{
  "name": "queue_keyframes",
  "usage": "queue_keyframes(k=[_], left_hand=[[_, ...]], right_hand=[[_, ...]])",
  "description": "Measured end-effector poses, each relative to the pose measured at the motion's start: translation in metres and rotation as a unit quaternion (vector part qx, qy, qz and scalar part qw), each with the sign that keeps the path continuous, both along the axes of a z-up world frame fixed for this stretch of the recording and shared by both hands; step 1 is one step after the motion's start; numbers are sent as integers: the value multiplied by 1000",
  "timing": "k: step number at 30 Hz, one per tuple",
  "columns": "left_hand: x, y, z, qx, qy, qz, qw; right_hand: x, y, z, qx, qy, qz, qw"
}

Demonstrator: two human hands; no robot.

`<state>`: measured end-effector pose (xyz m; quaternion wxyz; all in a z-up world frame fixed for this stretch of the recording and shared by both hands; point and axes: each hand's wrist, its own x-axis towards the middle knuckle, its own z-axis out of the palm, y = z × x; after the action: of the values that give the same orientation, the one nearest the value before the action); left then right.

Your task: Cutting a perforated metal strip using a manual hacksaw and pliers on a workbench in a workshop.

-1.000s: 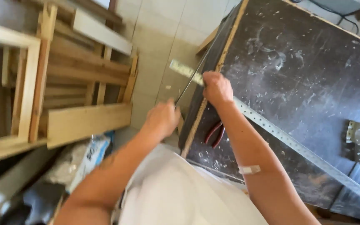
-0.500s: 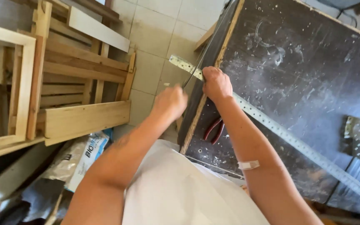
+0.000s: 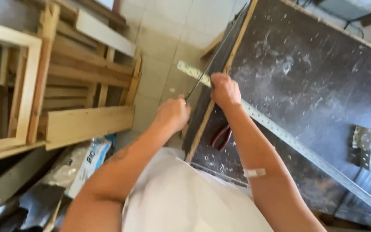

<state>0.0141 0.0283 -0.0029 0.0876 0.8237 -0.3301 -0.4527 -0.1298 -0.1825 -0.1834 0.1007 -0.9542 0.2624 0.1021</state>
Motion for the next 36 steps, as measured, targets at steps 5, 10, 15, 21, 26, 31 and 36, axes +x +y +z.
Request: queue_keyframes(k=[5,10,15,21,26,31,36], left_hand=[[-6,1,16,14,48,-4,999],[-10,-2,15,8,42,21,999],[-6,10,31,29,58,4,998],[-2,-12,4,15,26,3,1000],[-3,-3,1,20,29,-5,999],[2,-24,4,2,16,2,1000],[-2,14,42,22,44,1,999]], right_hand=[[-8,12,5,-17,-37,-1,999],[-7,10,-1,9,-20,-2,1000],[-3,6,0,-43,-82,20,996],[-5,5,6,-29,-59,27,997],[-3,8,14,-21,-79,4,997],[5,8,22,-26,-42,-4,999],[-2,11,20,-42,-75,7,996]])
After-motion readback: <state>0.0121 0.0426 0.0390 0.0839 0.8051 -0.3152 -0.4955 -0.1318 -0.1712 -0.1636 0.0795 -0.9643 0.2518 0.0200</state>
